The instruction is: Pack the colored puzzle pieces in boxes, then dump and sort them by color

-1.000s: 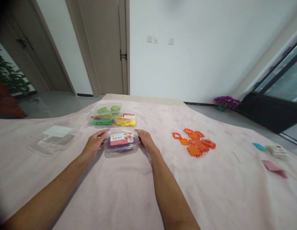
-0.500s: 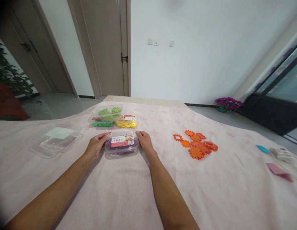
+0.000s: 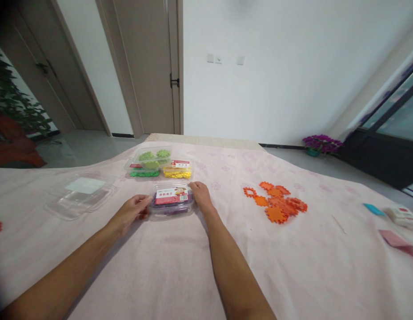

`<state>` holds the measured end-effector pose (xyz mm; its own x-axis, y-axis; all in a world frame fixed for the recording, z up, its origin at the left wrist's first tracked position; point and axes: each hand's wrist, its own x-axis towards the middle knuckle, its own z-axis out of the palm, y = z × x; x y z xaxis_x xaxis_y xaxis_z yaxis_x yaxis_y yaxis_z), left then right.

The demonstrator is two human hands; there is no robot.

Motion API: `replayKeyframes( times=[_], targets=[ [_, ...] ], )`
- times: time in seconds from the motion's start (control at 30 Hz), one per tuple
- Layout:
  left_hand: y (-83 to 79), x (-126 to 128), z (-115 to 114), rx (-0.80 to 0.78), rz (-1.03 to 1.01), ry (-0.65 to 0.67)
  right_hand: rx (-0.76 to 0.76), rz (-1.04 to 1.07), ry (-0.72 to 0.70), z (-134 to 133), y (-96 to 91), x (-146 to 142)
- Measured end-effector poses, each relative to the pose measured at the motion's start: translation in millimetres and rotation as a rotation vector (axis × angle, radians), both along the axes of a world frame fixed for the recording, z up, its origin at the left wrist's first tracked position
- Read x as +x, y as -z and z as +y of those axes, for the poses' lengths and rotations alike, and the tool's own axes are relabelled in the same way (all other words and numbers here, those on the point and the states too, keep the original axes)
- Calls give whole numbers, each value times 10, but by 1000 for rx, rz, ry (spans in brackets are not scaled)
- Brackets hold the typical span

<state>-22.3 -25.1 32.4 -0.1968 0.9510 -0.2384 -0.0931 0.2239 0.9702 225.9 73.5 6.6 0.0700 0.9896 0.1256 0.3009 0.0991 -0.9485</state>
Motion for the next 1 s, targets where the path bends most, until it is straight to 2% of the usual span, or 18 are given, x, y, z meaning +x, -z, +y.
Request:
replayKeyframes(
  times=[0.1,0.2,0.33,0.5,0.77,1.0],
  targets=[
    [-16,-21,-148,-35,28,101,-20,42,9,-31,-36,-17],
    [-52,-1,-205,-39,46,143,-86,122,26,-69,-94,-43],
    [-92,14,-195,-48,57,145,-157,188,28,-109,-168,-73],
    [-88,-6,-179,-63,75,166,-138,159,37,-130,-215,-80],
    [-22,-7,-169,-42,53,153,-133,125,-9,-92,-185,-48],
    [21,0,-143,-49,-6,122,-153,144,22,-110,-165,-93]
  ],
)
